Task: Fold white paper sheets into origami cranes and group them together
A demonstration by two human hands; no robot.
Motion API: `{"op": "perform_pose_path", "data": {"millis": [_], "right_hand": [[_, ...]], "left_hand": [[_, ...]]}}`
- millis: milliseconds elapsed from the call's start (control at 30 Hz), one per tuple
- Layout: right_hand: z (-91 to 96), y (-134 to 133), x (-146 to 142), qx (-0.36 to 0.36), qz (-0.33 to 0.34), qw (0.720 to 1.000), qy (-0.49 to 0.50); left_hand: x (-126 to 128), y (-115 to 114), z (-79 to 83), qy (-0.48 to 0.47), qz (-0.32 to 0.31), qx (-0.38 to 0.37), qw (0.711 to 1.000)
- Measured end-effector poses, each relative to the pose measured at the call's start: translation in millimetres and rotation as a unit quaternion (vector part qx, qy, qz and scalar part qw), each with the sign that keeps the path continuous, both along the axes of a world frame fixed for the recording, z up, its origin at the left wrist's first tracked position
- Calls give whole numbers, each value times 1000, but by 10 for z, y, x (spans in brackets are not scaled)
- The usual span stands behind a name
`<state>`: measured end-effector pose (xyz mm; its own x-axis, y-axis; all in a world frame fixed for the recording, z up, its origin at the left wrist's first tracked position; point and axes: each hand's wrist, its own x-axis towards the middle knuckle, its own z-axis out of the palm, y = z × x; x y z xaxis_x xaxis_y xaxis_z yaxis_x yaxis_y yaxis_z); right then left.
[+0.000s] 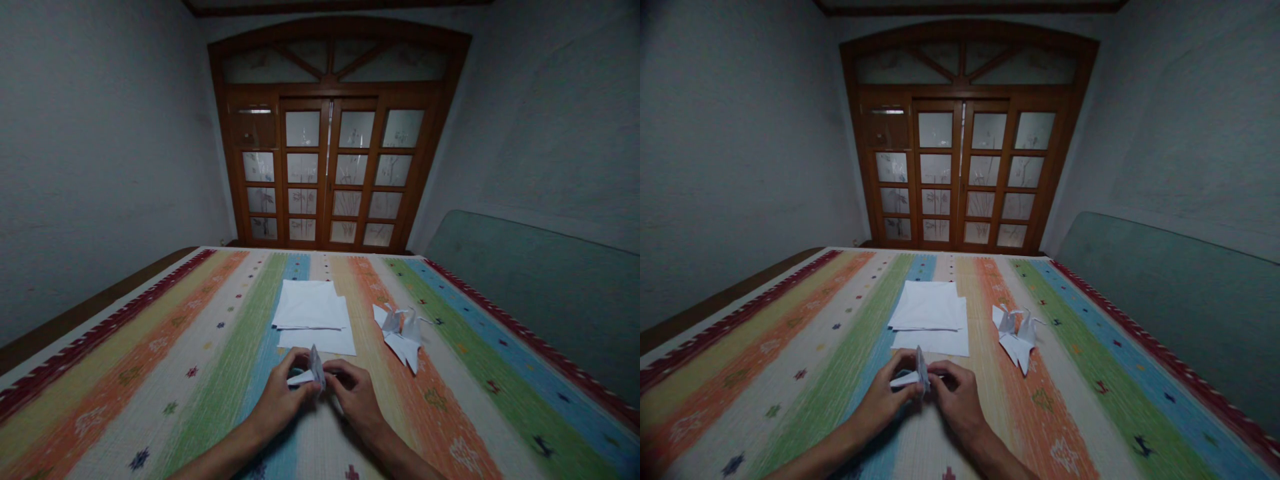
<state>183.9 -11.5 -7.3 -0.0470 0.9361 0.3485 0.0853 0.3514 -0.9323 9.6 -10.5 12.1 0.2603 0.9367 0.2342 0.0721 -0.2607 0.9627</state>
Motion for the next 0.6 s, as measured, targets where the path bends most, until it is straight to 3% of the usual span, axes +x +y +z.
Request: {"op": "perform_pose_path", "data": {"millis": [233,467,600], "right_hand": [[6,15,4,40,16,999,-2],[-30,35,6,41,26,999,11],[-57,43,45,93,-14,995,-43]], "left_hand": [[16,19,-76,-42,46,-37,997],[58,43,-109,-82,14,-82,993],[60,53,-114,-78,0,-94,992]]}}
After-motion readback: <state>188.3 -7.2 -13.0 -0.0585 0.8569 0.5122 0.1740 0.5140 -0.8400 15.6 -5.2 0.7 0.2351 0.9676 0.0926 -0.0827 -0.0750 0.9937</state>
